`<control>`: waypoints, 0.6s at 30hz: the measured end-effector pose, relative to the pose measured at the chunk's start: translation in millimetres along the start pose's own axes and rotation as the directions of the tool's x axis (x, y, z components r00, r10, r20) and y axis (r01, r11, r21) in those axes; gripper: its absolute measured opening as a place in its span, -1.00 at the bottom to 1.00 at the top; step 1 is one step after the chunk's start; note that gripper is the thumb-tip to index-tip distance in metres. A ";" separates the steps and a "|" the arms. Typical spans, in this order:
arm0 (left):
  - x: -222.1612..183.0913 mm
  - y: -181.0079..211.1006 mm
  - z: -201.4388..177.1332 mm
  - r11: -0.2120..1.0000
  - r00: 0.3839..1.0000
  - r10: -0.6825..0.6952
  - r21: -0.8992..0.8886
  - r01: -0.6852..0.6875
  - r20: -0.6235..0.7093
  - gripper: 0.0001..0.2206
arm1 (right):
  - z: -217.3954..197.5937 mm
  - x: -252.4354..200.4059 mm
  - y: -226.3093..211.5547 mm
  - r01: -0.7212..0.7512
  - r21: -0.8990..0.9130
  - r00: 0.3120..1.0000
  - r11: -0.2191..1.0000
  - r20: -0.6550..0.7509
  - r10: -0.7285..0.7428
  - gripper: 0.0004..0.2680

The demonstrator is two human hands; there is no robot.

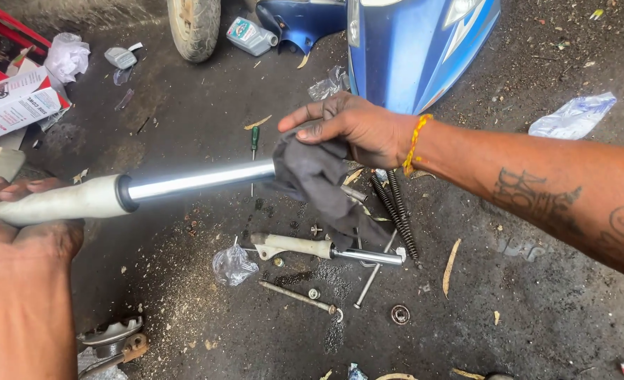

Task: The recorder is cleaning motorcycle front fork components using a cloth.

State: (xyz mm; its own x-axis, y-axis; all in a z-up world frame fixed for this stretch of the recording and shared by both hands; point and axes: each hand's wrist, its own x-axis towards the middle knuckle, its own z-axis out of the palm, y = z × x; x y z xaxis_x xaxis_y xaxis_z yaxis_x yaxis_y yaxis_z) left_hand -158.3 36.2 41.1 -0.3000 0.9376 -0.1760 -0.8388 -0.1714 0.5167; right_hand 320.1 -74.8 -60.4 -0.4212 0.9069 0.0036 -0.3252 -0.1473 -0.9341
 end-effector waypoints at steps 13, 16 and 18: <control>-48.6 -36.6 -4.6 0.991 0.987 0.033 0.120 -0.053 0.157 -0.57 | 58.1 -20.5 56.1 0.493 -0.650 0.757 0.578 -0.007 -0.654 -0.33; -51.2 -27.8 -6.9 0.990 0.983 0.041 0.128 -0.065 0.181 -0.58 | 36.0 -1.1 70.4 0.538 -0.827 0.626 0.164 0.262 -0.735 -0.35; -55.1 -33.3 -15.6 0.990 0.983 0.026 0.135 -0.051 0.180 -0.58 | 23.6 4.1 85.1 0.492 -0.870 0.649 0.021 0.350 -0.675 -0.37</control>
State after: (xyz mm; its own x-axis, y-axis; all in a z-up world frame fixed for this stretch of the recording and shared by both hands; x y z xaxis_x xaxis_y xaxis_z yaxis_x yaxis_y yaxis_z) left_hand -121.0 -14.5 20.5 -0.2354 0.9719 -0.0091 -0.7537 -0.1766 0.6331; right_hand 270.8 -93.0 -131.5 -0.3504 0.5497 0.7583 0.5226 0.7866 -0.3288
